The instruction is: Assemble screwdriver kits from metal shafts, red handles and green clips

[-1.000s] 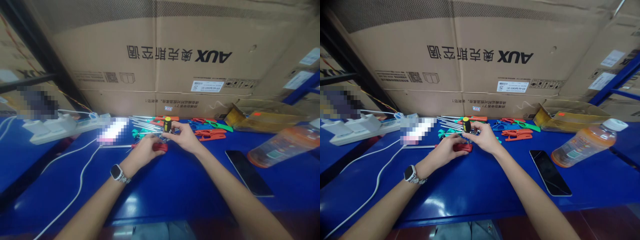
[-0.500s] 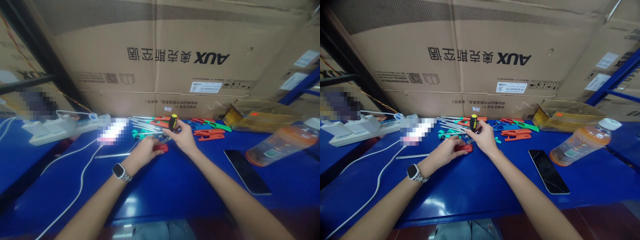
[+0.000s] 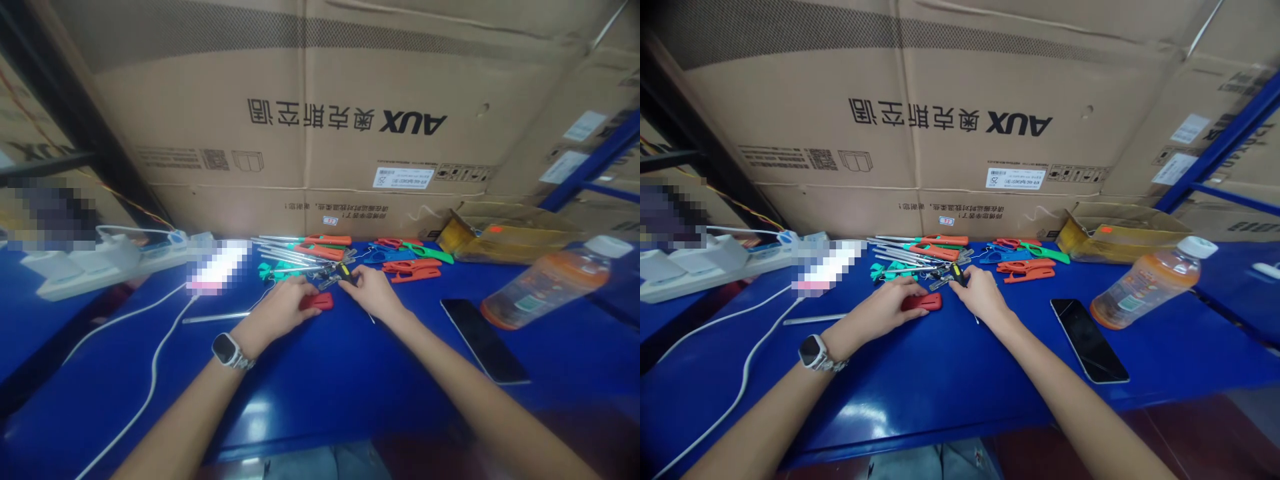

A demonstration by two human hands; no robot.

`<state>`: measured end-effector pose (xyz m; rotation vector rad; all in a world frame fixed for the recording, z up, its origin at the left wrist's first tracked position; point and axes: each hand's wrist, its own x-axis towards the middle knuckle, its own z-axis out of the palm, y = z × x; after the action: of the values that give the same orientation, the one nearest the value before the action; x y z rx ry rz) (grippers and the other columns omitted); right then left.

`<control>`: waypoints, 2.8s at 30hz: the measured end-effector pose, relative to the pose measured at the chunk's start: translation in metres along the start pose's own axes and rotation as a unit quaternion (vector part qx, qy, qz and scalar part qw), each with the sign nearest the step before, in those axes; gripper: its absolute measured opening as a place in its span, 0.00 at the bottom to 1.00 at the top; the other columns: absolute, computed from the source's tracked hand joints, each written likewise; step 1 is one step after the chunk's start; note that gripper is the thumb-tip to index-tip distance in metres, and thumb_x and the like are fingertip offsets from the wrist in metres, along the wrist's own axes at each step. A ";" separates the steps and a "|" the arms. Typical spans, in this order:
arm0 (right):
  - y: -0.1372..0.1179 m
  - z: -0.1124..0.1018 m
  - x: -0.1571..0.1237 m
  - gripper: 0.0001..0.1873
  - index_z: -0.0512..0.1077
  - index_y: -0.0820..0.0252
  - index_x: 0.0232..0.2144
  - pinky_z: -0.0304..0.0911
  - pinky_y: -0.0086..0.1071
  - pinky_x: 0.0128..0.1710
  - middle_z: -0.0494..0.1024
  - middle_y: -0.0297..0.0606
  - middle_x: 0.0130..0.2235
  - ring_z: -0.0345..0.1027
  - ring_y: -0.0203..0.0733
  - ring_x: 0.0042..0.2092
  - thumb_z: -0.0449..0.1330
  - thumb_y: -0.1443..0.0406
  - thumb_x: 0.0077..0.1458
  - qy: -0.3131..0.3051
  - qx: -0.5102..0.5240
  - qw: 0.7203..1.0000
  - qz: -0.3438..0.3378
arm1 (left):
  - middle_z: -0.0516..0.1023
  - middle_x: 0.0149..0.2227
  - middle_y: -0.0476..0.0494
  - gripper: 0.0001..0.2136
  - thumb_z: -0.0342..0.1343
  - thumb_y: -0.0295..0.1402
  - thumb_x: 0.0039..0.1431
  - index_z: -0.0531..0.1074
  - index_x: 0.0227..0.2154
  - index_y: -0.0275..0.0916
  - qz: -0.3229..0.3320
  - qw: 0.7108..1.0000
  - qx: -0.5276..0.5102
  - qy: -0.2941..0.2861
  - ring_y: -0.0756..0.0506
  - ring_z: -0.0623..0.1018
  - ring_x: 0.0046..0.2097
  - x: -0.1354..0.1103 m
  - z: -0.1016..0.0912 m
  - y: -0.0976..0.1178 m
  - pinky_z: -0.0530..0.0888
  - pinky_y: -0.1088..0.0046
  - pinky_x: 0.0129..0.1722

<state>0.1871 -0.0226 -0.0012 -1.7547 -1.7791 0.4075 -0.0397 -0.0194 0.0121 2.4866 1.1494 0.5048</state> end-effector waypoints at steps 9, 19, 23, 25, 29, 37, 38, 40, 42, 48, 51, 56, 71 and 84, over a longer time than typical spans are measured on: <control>-0.040 -0.012 -0.028 0.20 0.70 0.58 0.49 0.62 0.36 0.35 0.70 0.48 0.48 0.69 0.50 0.45 0.60 0.59 0.54 -0.035 -0.179 0.955 -0.232 | 0.78 0.40 0.39 0.12 0.60 0.38 0.58 0.78 0.42 0.40 0.041 0.999 -0.007 0.006 0.39 0.76 0.42 0.001 0.001 -0.002 0.72 0.64 0.43; -0.072 0.016 -0.005 0.15 0.73 0.62 0.39 0.57 0.44 0.50 0.76 0.46 0.40 0.63 0.53 0.47 0.62 0.61 0.48 -0.134 -0.195 0.900 -0.365 | 0.74 0.24 0.47 0.13 0.43 0.29 0.54 0.71 0.21 0.39 -0.076 0.945 -0.120 0.294 0.45 0.73 0.31 -0.011 -0.049 -0.025 0.68 0.69 0.34; -0.080 0.027 -0.002 0.13 0.72 0.62 0.36 0.56 0.44 0.49 0.78 0.47 0.37 0.66 0.53 0.45 0.60 0.60 0.48 -0.139 -0.212 0.904 -0.344 | 0.74 0.24 0.47 0.13 0.44 0.28 0.55 0.71 0.21 0.39 -0.085 0.940 -0.105 0.314 0.45 0.73 0.31 -0.008 -0.041 -0.023 0.68 0.70 0.34; -0.081 0.028 -0.002 0.14 0.72 0.62 0.36 0.57 0.44 0.48 0.79 0.47 0.35 0.69 0.53 0.42 0.58 0.59 0.50 -0.143 -0.229 0.909 -0.317 | 0.75 0.26 0.47 0.12 0.44 0.27 0.55 0.71 0.22 0.39 -0.078 0.927 -0.100 0.352 0.45 0.73 0.32 -0.007 -0.039 -0.022 0.68 0.70 0.35; -0.077 0.015 -0.003 0.15 0.70 0.60 0.40 0.55 0.38 0.34 0.80 0.45 0.34 0.72 0.51 0.34 0.55 0.58 0.53 -0.134 -0.232 0.934 -0.235 | 0.72 0.28 0.48 0.08 0.47 0.26 0.56 0.71 0.27 0.39 -0.058 0.861 -0.084 0.499 0.47 0.72 0.33 -0.007 -0.038 -0.018 0.67 0.70 0.36; -0.061 0.007 -0.016 0.11 0.67 0.58 0.39 0.51 0.33 0.30 0.78 0.42 0.34 0.71 0.49 0.34 0.55 0.60 0.54 -0.065 -0.081 0.993 -0.063 | 0.66 0.26 0.54 0.13 0.63 0.38 0.55 0.63 0.31 0.40 -0.103 0.741 -0.368 0.552 0.52 0.69 0.28 0.010 -0.004 0.010 0.67 0.77 0.30; -0.059 0.010 -0.018 0.11 0.67 0.59 0.39 0.52 0.33 0.31 0.78 0.42 0.33 0.70 0.48 0.34 0.55 0.61 0.54 -0.066 -0.051 0.995 -0.054 | 0.69 0.29 0.53 0.15 0.65 0.40 0.53 0.64 0.33 0.39 -0.143 0.718 -0.421 0.535 0.52 0.71 0.30 0.013 0.002 0.014 0.69 0.77 0.32; -0.059 0.017 -0.023 0.12 0.67 0.59 0.42 0.56 0.33 0.32 0.78 0.41 0.33 0.70 0.47 0.34 0.54 0.62 0.54 -0.078 0.017 0.995 -0.055 | 0.75 0.35 0.46 0.18 0.61 0.48 0.56 0.67 0.36 0.38 -0.180 0.712 -0.537 0.415 0.49 0.76 0.35 0.019 0.014 0.022 0.72 0.73 0.36; -0.061 0.023 -0.028 0.16 0.66 0.58 0.46 0.58 0.34 0.34 0.78 0.40 0.35 0.71 0.47 0.34 0.54 0.64 0.54 -0.092 0.082 0.990 -0.069 | 0.78 0.37 0.41 0.20 0.56 0.51 0.60 0.70 0.37 0.36 -0.135 0.722 -0.606 0.305 0.46 0.79 0.39 0.022 0.021 0.028 0.74 0.69 0.41; -0.070 0.035 -0.038 0.17 0.66 0.55 0.50 0.61 0.34 0.35 0.78 0.39 0.37 0.72 0.46 0.36 0.56 0.63 0.57 -0.132 0.180 0.970 -0.091 | 0.76 0.27 0.46 0.16 0.53 0.46 0.64 0.69 0.30 0.37 -0.065 0.707 -0.623 0.328 0.47 0.79 0.34 0.021 0.022 0.033 0.76 0.71 0.38; -0.071 0.034 -0.040 0.13 0.68 0.55 0.44 0.60 0.32 0.33 0.77 0.36 0.33 0.70 0.43 0.32 0.58 0.58 0.58 -0.155 0.199 0.961 -0.112 | 0.66 0.22 0.54 0.17 0.56 0.46 0.62 0.62 0.27 0.39 -0.066 0.677 -0.649 0.342 0.53 0.73 0.24 0.019 0.009 0.028 0.72 0.78 0.24; -0.064 0.026 -0.024 0.16 0.67 0.57 0.32 0.57 0.29 0.28 0.70 0.31 0.25 0.64 0.35 0.25 0.53 0.52 0.62 -0.138 0.276 0.947 -0.092 | 0.59 0.20 0.58 0.18 0.54 0.50 0.62 0.58 0.29 0.41 -0.123 0.793 -0.552 0.227 0.56 0.58 0.17 0.000 -0.028 0.009 0.56 0.84 0.12; -0.134 0.090 0.080 0.13 0.80 0.59 0.32 0.59 0.42 0.48 0.78 0.48 0.43 0.67 0.54 0.50 0.65 0.56 0.53 -0.138 -0.120 0.964 -0.191 | 0.55 0.20 0.58 0.19 0.47 0.54 0.64 0.56 0.30 0.43 -0.215 0.838 -0.489 0.111 0.56 0.55 0.17 -0.055 -0.048 -0.029 0.53 0.86 0.11; -0.079 0.028 0.068 0.21 0.73 0.62 0.29 0.56 0.29 0.25 0.77 0.35 0.25 0.65 0.34 0.23 0.69 0.50 0.46 -0.145 0.390 0.909 -0.037 | 0.65 0.22 0.52 0.16 0.42 0.45 0.69 0.61 0.29 0.41 -0.084 0.977 -0.151 0.125 0.49 0.65 0.23 -0.036 -0.049 -0.028 0.61 0.74 0.25</control>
<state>0.1114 0.0432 0.0386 -1.0852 -1.5331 1.2059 -0.1017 -0.0223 0.0362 2.0884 1.2560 0.8898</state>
